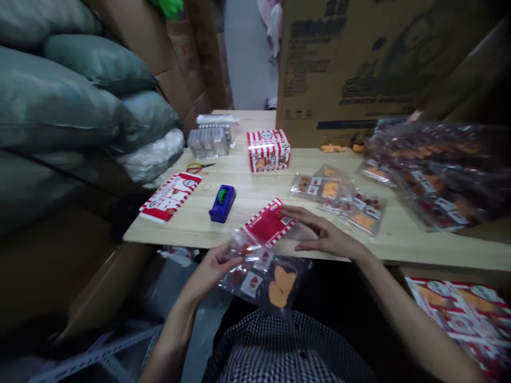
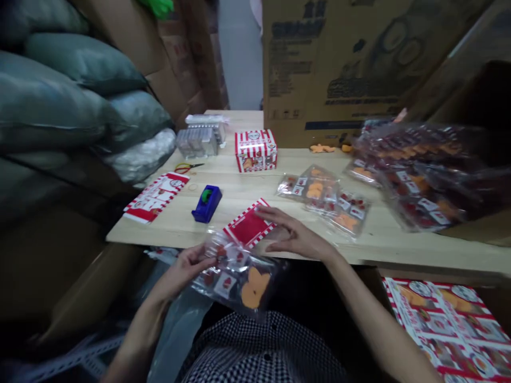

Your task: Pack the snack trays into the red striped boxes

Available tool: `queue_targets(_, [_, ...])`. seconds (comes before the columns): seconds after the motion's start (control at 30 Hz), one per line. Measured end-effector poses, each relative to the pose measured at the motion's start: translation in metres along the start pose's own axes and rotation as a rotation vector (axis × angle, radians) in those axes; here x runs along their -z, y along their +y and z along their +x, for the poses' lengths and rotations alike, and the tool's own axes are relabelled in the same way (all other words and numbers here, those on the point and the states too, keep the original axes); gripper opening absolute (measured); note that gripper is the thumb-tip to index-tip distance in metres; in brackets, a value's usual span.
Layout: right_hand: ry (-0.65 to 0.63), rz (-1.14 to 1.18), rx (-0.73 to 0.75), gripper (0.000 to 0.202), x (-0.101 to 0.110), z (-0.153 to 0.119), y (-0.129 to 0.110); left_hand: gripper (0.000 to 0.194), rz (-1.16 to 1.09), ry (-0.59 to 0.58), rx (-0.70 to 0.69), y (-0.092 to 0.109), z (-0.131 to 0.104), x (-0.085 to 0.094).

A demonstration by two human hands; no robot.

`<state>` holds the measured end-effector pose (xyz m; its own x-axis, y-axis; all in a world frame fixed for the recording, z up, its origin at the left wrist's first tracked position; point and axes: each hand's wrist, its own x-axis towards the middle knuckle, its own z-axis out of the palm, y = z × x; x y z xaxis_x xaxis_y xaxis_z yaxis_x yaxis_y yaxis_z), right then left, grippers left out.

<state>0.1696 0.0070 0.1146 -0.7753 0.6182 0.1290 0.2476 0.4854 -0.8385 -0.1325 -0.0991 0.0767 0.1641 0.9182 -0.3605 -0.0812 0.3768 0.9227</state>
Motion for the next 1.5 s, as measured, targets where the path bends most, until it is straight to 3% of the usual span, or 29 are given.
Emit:
queue_targets(0.1, [-0.217, -0.352, -0.129, 0.114, 0.000, 0.035, 0.030, 0.057, -0.169, 0.322, 0.035, -0.013, -0.035, 0.046])
queue_targets(0.17, [-0.374, -0.583, -0.131, 0.127, -0.014, 0.067, 0.048, 0.073, -0.227, 0.447, 0.055, -0.017, -0.052, 0.071])
queue_targets(0.3, [-0.590, -0.775, -0.092, 0.138, -0.049, 0.115, 0.077, 0.088, -0.229, 0.538, 0.089, -0.026, -0.059, 0.100])
queue_targets(0.43, [-0.627, -0.682, -0.118, 0.132, -0.059, 0.113, 0.096, 0.081, -0.211, 0.548, 0.139, -0.039, -0.039, 0.111])
queue_targets(0.6, [-0.505, -0.586, -0.109, 0.127, -0.063, 0.067, 0.099, 0.068, -0.211, 0.502, 0.136, -0.045, -0.008, 0.110])
queue_targets(0.83, [-0.295, -0.603, -0.097, 0.118, -0.088, 0.024, 0.089, 0.075, -0.166, 0.557, 0.013, -0.050, 0.022, 0.081])
queue_targets(0.97, [-0.190, -0.624, -0.051, 0.114, -0.093, 0.014, 0.096, 0.075, -0.152, 0.629, -0.088, -0.055, 0.027, 0.074])
queue_targets(1.13, [-0.190, -0.641, -0.063, 0.111, -0.095, 0.011, 0.098, 0.058, -0.090, 0.642, -0.146, -0.052, 0.027, 0.076])
queue_targets(1.23, [-0.174, -0.654, -0.063, 0.111, -0.096, 0.012, 0.099, 0.064, -0.042, 0.689, -0.201, -0.055, 0.029, 0.072])
queue_targets(1.33, [-0.138, -0.675, -0.051, 0.110, -0.097, 0.011, 0.101, 0.073, -0.030, 0.736, -0.191, -0.062, 0.031, 0.064])
queue_targets(1.5, [-0.107, -0.704, -0.045, 0.114, -0.098, 0.008, 0.099, 0.067, -0.166, 0.710, -0.129, -0.071, 0.029, 0.059])
